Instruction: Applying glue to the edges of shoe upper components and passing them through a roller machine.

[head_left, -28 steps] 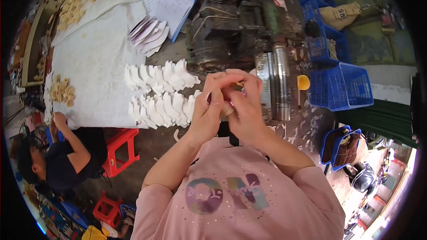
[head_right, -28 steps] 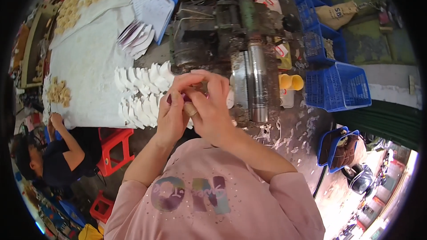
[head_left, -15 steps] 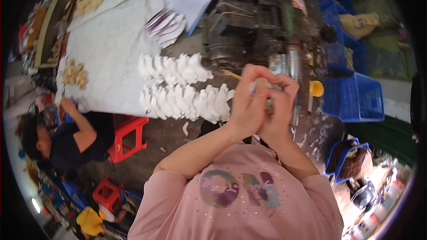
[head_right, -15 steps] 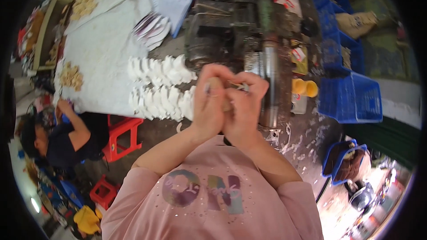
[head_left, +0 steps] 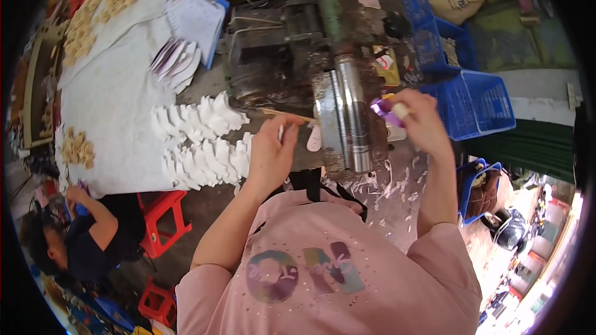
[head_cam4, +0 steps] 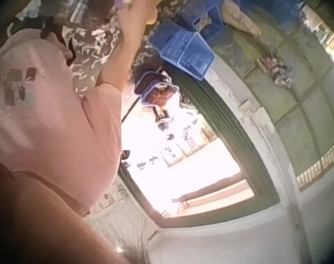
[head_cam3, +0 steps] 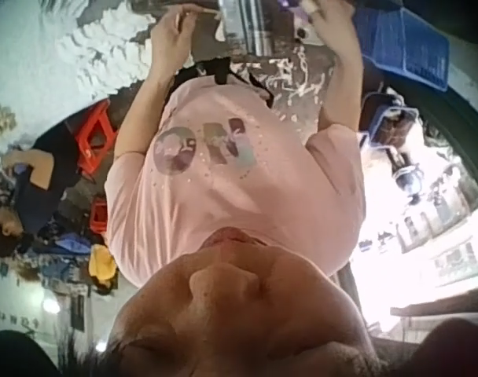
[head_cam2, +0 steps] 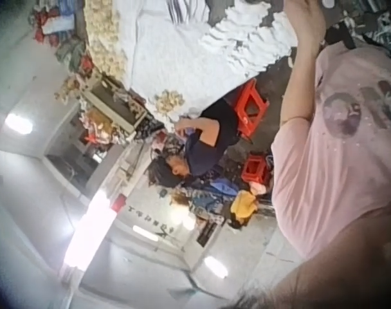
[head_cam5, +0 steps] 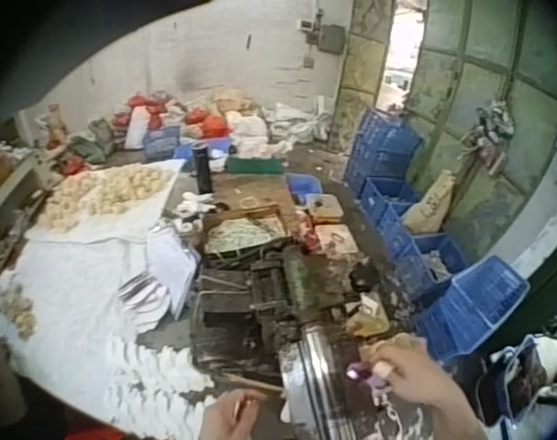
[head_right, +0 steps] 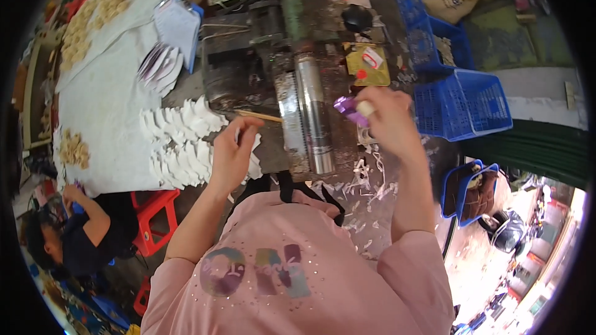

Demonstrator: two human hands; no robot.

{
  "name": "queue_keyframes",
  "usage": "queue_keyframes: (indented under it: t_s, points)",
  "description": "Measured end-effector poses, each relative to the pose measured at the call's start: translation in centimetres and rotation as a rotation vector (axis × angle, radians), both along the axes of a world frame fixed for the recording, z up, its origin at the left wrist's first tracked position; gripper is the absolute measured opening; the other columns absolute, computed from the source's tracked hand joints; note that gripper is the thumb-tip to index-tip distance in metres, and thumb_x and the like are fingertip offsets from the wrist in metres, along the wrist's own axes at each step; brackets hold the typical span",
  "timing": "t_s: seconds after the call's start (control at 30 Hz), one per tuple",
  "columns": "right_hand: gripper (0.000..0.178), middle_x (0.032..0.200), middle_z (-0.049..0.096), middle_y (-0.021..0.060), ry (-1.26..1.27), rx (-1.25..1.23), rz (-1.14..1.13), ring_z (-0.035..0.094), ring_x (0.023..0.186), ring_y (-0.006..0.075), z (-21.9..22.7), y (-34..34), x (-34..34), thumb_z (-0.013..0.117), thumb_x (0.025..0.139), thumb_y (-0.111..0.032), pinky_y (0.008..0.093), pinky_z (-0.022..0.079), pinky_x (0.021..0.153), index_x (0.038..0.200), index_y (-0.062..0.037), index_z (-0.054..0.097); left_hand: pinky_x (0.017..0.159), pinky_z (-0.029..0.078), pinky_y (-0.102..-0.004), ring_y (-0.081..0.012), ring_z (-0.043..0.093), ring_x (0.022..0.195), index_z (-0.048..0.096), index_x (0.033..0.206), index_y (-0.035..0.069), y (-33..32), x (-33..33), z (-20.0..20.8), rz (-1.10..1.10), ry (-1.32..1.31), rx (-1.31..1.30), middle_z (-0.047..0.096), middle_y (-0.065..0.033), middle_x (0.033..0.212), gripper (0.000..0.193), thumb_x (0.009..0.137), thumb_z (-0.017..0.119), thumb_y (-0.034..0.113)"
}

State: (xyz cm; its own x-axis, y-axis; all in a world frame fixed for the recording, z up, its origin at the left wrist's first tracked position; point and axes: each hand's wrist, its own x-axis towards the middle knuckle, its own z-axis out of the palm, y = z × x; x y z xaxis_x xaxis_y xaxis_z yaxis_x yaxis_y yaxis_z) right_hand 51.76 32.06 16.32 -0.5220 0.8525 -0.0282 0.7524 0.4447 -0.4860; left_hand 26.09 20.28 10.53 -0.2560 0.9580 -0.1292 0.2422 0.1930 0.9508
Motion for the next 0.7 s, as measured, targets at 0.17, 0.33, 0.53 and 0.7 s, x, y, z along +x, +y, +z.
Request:
queue_keyframes:
  t_s: [0.17, 0.33, 0.53, 0.7]
  points:
    - [0.014, 0.084, 0.057, 0.0103, 0.056, -0.086, 0.024, 0.052, 0.089, 0.0290, -1.3, -1.7, -2.5, 0.058, 0.075, -0.006, 0.0390, 0.036, 0.082, 0.089, -0.0075, 0.060, 0.074, 0.046, -0.0407, -0.0333, 0.058, 0.084, 0.062, 0.095, 0.000, 1.0, 4.0, 0.9, -0.105, 0.217, 0.088, 0.063, -0.0169, 0.089, 0.019, 0.079, 0.062, 0.010]
    - [0.016, 0.090, 0.059, 0.0107, 0.303, -0.018, -0.187, 0.055, 0.089, 0.0248, -1.2, -1.4, -1.8, 0.060, 0.077, -0.006, 0.0340, 0.041, 0.081, 0.092, -0.0032, 0.059, 0.070, 0.047, -0.0378, -0.0303, 0.059, 0.078, 0.065, 0.090, 0.001, 1.0, 3.2, 0.1, -0.021, 0.267, 0.165, 0.063, -0.0156, 0.085, 0.018, 0.075, 0.067, 0.010]
    - [0.018, 0.089, 0.058, 0.0039, 0.411, -0.130, -0.314, 0.054, 0.082, 0.0121, -2.9, -1.5, -1.3, 0.057, 0.082, -0.004, 0.0259, 0.043, 0.074, 0.100, -0.0026, 0.058, 0.049, 0.040, -0.0249, -0.0068, 0.047, 0.052, 0.067, 0.083, 0.004, -0.7, -4.8, -0.9, 0.405, -0.068, -0.089, 0.059, -0.0027, 0.066, 0.009, 0.074, 0.069, 0.005]
    - [0.016, 0.090, 0.059, 0.0036, 0.462, -0.130, -0.371, 0.053, 0.085, 0.0114, -3.0, -1.8, -1.6, 0.057, 0.083, -0.005, 0.0252, 0.042, 0.079, 0.099, -0.0016, 0.058, 0.051, 0.036, -0.0305, -0.0128, 0.046, 0.055, 0.066, 0.082, 0.008, -0.5, -14.5, -4.3, 0.659, 0.574, -0.050, 0.054, -0.0019, 0.065, 0.009, 0.073, 0.070, 0.008]
